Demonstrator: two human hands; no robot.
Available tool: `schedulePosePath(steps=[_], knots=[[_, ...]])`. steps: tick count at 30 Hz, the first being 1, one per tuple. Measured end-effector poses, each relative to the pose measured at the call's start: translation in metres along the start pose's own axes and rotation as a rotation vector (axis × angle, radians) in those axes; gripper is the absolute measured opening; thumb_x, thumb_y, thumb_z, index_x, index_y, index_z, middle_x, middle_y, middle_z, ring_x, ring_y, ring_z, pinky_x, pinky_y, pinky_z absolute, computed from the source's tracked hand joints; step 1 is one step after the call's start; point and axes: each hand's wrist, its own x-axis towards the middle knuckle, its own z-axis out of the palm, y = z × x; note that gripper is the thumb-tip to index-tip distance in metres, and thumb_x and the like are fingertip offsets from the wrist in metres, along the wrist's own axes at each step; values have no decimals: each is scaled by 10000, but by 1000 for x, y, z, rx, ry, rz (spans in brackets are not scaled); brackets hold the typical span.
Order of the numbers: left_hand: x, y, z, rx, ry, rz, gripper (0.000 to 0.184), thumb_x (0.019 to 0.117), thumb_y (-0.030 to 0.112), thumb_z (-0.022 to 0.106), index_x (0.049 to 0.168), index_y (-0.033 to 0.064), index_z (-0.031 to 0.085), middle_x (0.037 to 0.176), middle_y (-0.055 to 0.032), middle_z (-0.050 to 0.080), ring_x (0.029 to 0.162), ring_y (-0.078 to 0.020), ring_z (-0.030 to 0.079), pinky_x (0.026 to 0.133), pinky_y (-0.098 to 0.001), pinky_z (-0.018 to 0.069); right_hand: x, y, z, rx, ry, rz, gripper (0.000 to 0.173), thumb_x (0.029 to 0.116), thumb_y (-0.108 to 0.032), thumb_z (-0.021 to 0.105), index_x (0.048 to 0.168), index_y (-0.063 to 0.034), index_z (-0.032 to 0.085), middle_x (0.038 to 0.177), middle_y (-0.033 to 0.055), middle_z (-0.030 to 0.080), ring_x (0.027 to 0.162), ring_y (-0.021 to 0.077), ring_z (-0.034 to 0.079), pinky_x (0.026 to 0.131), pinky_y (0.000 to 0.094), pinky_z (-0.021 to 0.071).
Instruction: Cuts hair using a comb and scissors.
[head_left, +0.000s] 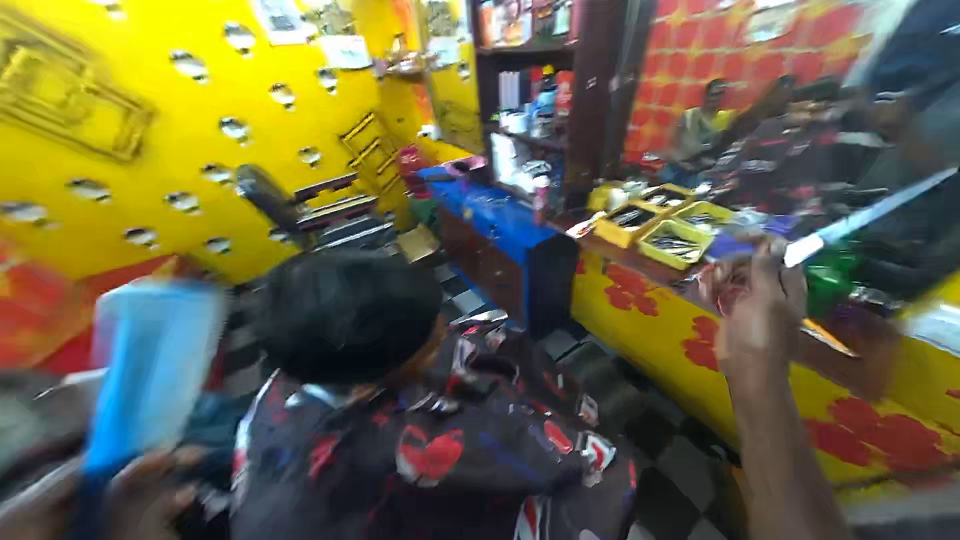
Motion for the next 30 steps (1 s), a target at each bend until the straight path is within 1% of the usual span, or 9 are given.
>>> schedulePosePath(steps=[2,4,6,12,14,16,20,26,30], knots=[[15,10,4,208,27,146,300,974,117,676,1162,-112,625,996,-70,708,828,-42,679,751,-245,595,-65,38,20,-104,-211,273,361,1116,-339,349,1215,-89,591,685,-38,588,523,74,564,498,270,535],[36,33,12,391,-26,275,353,981,210,694,1157,-94,668,1017,-188,719,867,-163,714,806,-357,594,-120,72,38,-146,-449,652,414,1127,-310,337,1271,-30,606,754,29,603,582,120,568,548,302,523],[52,58,24,508,-149,321,329,1016,266,646,1167,-19,710,1018,-196,732,847,-246,719,763,-448,569,-157,94,49,-112,-553,883,415,1135,-293,328,1274,-13,601,790,31,613,620,116,583,586,287,525],[41,56,31,692,-357,367,351,1054,358,523,1122,104,756,874,-106,721,667,-288,668,536,-495,475,-175,96,45,322,-604,1093,312,1110,-196,428,1334,-9,536,1040,130,720,925,214,733,851,337,609],[30,48,24,715,-401,393,362,1058,369,497,1086,109,748,798,-78,668,615,-265,624,502,-462,446,-164,93,44,306,-720,1019,393,991,-69,625,1365,-8,518,1116,152,713,998,244,729,902,364,606],[18,36,18,701,-456,407,364,1047,366,504,1100,132,777,870,-54,719,696,-237,677,572,-453,519,-151,88,50,222,-823,897,454,891,-8,728,1315,-1,565,1090,147,728,972,237,732,873,361,614],[3,24,21,628,-458,394,349,1008,402,570,1147,156,776,1066,-46,733,918,-213,677,776,-457,502,-122,75,74,-120,-923,519,297,884,48,728,1156,-29,638,976,76,727,860,185,716,791,362,613],[3,25,30,647,-374,369,360,954,342,678,1218,107,751,1149,-111,702,983,-271,648,816,-487,457,-73,49,108,-758,-838,-298,230,920,-20,703,1149,-38,688,1025,152,721,885,348,714,766,583,566],[3,28,38,705,-289,464,306,960,273,709,1207,98,754,1157,-131,703,935,-290,635,792,-464,445,-46,42,128,-822,-782,-663,191,921,31,654,1107,-10,669,1015,181,702,936,371,698,870,550,534]])
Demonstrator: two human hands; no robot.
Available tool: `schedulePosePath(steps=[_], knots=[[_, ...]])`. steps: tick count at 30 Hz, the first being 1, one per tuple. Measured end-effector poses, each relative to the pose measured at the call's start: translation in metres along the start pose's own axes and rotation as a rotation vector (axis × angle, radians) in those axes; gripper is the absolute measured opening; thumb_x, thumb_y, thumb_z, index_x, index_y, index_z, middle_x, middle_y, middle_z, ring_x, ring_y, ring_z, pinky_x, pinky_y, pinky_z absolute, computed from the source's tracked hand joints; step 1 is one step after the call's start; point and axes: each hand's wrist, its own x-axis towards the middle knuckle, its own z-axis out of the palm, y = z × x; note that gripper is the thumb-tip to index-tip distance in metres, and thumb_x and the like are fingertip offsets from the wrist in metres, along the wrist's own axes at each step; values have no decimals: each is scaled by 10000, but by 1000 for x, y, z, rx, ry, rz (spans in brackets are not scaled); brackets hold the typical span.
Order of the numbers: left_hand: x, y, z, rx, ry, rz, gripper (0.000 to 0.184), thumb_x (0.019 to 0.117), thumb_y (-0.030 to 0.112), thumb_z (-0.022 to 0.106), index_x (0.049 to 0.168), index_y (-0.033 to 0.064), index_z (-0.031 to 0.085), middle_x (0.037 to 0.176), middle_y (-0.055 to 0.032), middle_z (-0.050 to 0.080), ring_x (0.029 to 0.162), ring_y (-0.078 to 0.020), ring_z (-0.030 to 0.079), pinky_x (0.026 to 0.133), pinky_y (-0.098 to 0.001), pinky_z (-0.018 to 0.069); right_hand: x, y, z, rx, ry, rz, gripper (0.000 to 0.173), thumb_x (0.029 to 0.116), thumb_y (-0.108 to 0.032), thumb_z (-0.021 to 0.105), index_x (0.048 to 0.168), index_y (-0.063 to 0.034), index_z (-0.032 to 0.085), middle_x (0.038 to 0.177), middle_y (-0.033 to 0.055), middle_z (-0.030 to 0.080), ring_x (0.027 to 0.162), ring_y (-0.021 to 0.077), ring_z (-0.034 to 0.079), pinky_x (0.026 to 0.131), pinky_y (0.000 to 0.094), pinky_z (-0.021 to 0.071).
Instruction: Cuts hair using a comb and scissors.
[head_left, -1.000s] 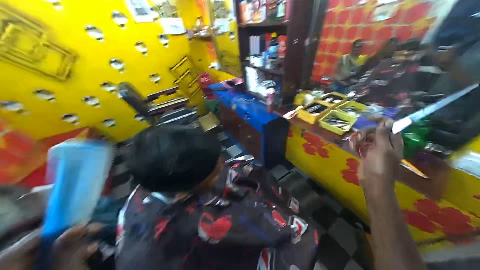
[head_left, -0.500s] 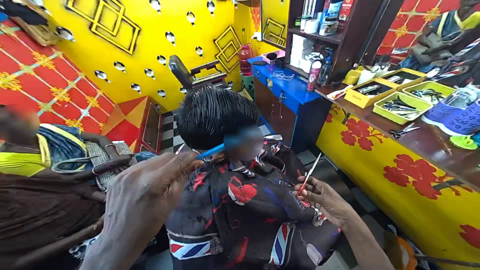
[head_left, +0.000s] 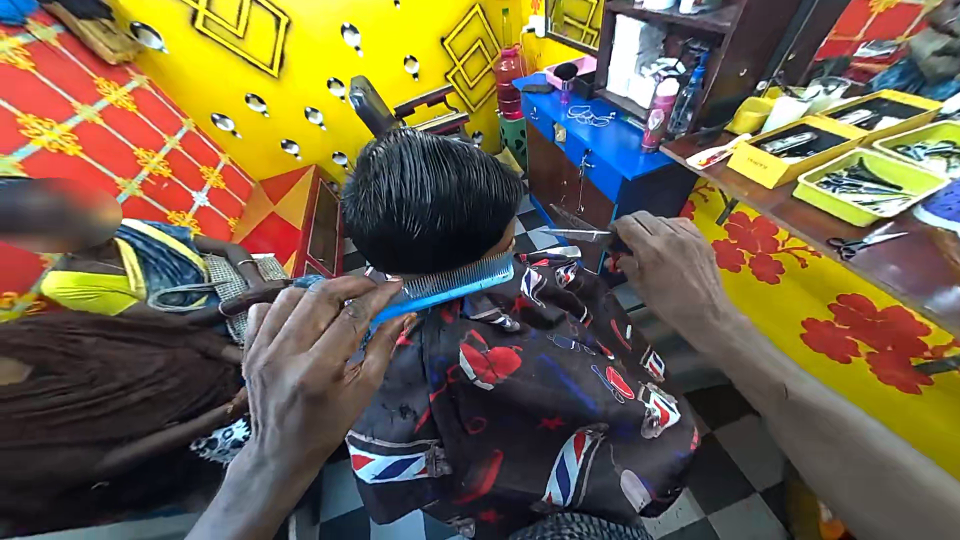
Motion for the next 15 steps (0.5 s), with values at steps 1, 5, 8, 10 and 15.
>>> schedulePosePath(steps=[1,5,8,10,15], knots=[[1,1,1,14,21,12,303,959,258,713,1207,88,754,1162,-140,703,934,-298,636,791,-464,446,6,2,1,-39,47,-44,150,943,46,614,1075,-3,664,956,182,694,886,369,698,844,538,537],[7,7,2,73,66,12,303,963,235,716,1221,80,749,1180,-156,700,976,-315,649,810,-473,459,29,4,-1,-144,82,-135,203,957,77,567,1114,-9,661,1057,197,706,961,381,703,915,541,513],[13,11,3,105,99,3,297,963,227,720,1220,83,752,1170,-155,701,952,-313,640,806,-465,447,41,6,1,-167,115,-214,201,963,87,557,1100,-5,671,1043,197,715,963,377,712,946,539,511],[16,12,4,120,121,-2,297,961,228,720,1219,84,753,1163,-156,703,941,-306,638,796,-462,437,46,6,4,-190,143,-253,190,964,105,538,1065,-1,659,984,191,708,911,365,708,921,523,509],[18,12,9,162,155,14,301,952,230,740,1222,95,747,1169,-139,703,980,-298,644,834,-473,438,61,0,12,-249,122,-263,229,949,75,581,1150,-9,653,1151,190,681,1080,377,661,989,546,459]])
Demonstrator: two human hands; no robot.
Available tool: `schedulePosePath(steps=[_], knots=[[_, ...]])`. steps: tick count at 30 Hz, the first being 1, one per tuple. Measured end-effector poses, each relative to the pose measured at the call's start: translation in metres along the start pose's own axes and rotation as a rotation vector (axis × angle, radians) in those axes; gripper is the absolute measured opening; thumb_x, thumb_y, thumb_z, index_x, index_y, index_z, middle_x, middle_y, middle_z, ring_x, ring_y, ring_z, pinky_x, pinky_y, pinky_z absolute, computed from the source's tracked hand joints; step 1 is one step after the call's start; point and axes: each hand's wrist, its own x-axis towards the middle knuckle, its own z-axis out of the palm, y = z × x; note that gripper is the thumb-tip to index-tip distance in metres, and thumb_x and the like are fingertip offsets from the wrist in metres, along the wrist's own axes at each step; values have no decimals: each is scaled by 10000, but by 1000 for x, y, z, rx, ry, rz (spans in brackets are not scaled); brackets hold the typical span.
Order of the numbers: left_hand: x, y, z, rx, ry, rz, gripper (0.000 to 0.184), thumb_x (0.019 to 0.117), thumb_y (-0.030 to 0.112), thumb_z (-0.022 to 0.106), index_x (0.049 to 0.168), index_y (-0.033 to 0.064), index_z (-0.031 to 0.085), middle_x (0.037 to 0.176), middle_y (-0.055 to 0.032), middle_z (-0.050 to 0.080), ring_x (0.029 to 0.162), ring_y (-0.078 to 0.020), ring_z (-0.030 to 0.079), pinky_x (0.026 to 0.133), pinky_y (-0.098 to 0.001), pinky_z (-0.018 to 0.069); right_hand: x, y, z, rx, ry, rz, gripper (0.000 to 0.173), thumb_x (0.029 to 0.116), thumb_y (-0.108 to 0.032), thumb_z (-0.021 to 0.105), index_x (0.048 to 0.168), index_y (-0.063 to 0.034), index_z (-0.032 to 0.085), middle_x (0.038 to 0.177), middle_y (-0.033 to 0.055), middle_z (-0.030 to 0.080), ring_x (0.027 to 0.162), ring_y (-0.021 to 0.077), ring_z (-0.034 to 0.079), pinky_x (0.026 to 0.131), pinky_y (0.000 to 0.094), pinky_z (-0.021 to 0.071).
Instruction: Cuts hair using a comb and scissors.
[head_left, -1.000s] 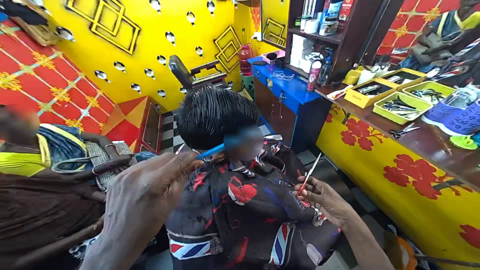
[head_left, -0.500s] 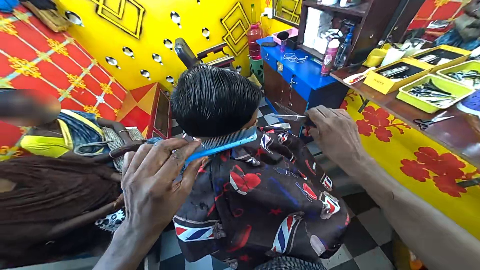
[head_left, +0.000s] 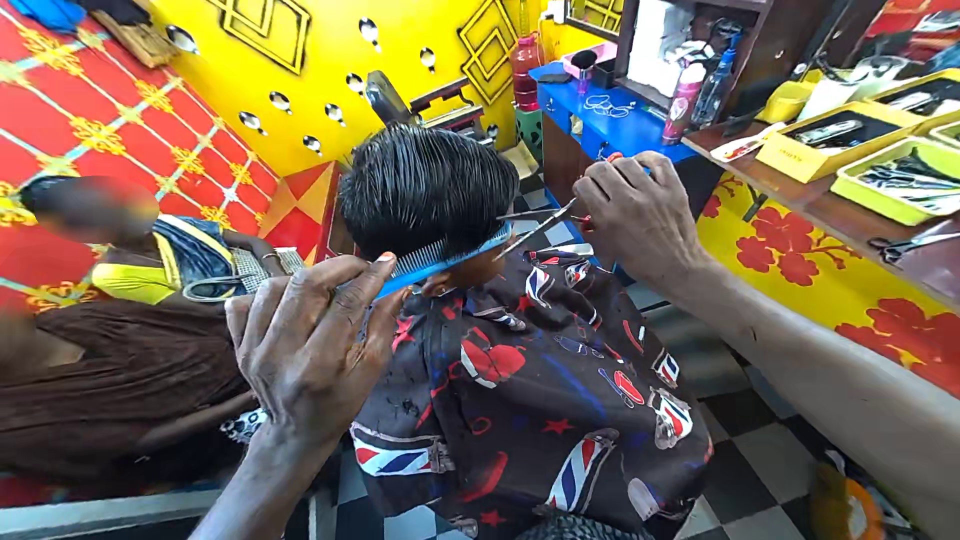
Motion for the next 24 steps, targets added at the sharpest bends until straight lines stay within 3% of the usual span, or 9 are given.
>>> schedulePosePath(steps=[3,8,11,15,18,21,24], knots=[[0,1,3,24,18,15,297,947,229,747,1213,97,753,1150,-132,706,961,-296,636,835,-468,427,9,-4,0,4,14,-12,235,930,53,614,1153,-9,651,1132,192,678,1067,382,658,970,552,463],[1,4,6,39,36,24,286,947,233,749,1193,89,757,1136,-136,708,960,-290,639,842,-461,421,18,-10,-2,14,45,-63,248,962,95,542,1156,-3,662,1077,190,677,1013,370,663,880,507,487],[2,5,7,40,43,22,294,946,237,751,1201,90,755,1140,-132,705,948,-282,634,834,-457,417,16,-7,0,38,55,-104,222,952,118,534,1097,2,655,1007,182,697,930,354,676,829,488,482],[3,6,7,29,43,14,296,942,229,753,1210,103,754,1144,-115,708,941,-269,633,820,-450,416,8,0,7,75,71,-89,171,972,90,532,1030,-15,654,978,166,716,920,337,698,877,492,492],[3,6,7,32,39,14,298,941,231,755,1211,105,755,1142,-114,707,941,-269,632,820,-452,416,9,-4,5,43,57,-57,215,977,65,541,1135,-21,659,1085,172,693,1029,356,671,934,524,476],[3,7,8,31,43,20,295,941,234,754,1207,109,757,1136,-111,709,946,-267,635,825,-448,415,10,-16,0,49,50,-63,244,976,60,538,1170,-19,663,1090,177,683,1025,361,661,861,507,481],[1,7,8,14,45,19,291,936,227,762,1202,109,759,1135,-109,704,944,-255,629,832,-443,411,7,-26,-5,67,79,-99,168,969,81,539,1058,-2,655,937,171,675,847,336,655,728,459,459]])
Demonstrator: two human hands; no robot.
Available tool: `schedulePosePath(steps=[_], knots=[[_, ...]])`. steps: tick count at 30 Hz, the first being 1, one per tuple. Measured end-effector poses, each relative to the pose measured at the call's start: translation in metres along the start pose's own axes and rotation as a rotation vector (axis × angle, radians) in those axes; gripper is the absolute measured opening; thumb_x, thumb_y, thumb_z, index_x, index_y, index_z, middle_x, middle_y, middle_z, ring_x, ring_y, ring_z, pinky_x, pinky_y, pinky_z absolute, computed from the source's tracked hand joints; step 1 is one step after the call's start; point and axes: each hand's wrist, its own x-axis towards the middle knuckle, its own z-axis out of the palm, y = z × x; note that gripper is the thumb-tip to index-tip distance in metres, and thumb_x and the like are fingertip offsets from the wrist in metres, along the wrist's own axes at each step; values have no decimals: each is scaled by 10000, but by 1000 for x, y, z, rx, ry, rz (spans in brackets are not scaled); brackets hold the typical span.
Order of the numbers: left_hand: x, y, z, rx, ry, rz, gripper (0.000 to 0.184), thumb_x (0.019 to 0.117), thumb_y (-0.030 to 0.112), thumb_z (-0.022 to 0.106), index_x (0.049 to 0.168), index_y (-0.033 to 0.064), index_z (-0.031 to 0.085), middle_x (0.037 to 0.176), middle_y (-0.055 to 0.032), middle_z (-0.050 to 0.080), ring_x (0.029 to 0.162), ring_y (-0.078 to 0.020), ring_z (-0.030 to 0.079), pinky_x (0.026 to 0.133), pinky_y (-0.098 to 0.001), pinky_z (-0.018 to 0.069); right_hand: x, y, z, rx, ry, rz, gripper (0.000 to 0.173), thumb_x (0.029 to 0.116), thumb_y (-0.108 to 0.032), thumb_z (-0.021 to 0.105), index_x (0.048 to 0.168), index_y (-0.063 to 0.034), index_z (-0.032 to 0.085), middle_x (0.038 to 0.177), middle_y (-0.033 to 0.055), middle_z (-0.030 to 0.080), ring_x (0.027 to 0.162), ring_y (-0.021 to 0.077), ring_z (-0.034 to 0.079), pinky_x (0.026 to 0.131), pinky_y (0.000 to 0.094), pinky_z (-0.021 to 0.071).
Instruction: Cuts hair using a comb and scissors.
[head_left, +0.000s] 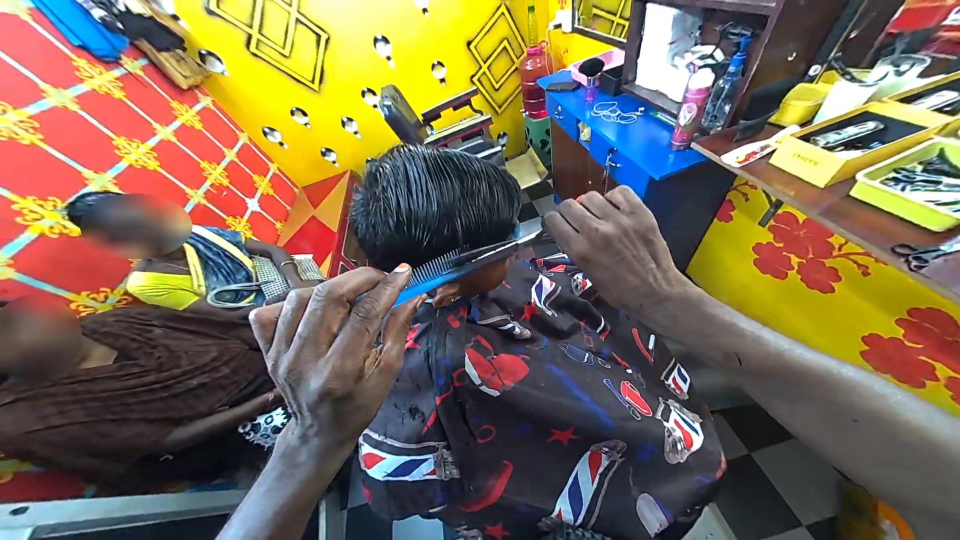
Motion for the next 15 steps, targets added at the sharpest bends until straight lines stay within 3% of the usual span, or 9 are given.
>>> schedulePosePath(steps=[2,4,6,8,11,15], knots=[[0,-2,-1,-43,25,-27,299,921,225,777,1191,98,764,1132,-117,711,950,-254,638,838,-442,420,-5,-2,-2,38,7,15,161,963,95,543,1023,-5,655,910,163,687,800,321,656,713,449,454],[5,-6,-8,-101,54,-97,334,908,241,792,1193,72,753,1151,-150,716,1017,-271,670,890,-468,467,-13,-2,-1,113,21,95,173,959,80,566,1037,-27,678,969,148,724,852,316,694,760,462,500],[17,-18,-18,-166,-15,-148,362,958,270,736,1246,52,714,1189,-179,695,1069,-285,660,917,-485,468,-22,-1,4,209,46,205,166,970,29,586,1068,-44,699,1023,137,738,905,317,716,815,482,535],[26,-36,-23,-249,-127,-123,310,1028,294,627,1197,48,710,1090,-144,719,953,-221,678,868,-461,501,-29,1,7,276,44,291,141,980,-16,605,1084,-47,696,1053,136,733,952,321,716,833,499,545],[25,-50,-23,-304,-251,-82,278,1037,259,599,1103,35,750,968,-118,754,812,-181,659,858,-466,430,-35,3,7,281,-2,346,173,951,11,619,1100,-35,695,1044,150,731,934,335,716,838,526,534],[5,-58,-21,-293,-326,0,251,1022,264,606,1068,95,785,930,-63,766,795,-138,670,865,-461,426,-40,2,3,230,-44,330,180,942,-10,646,1114,-39,694,1057,149,729,962,338,710,863,529,521]])
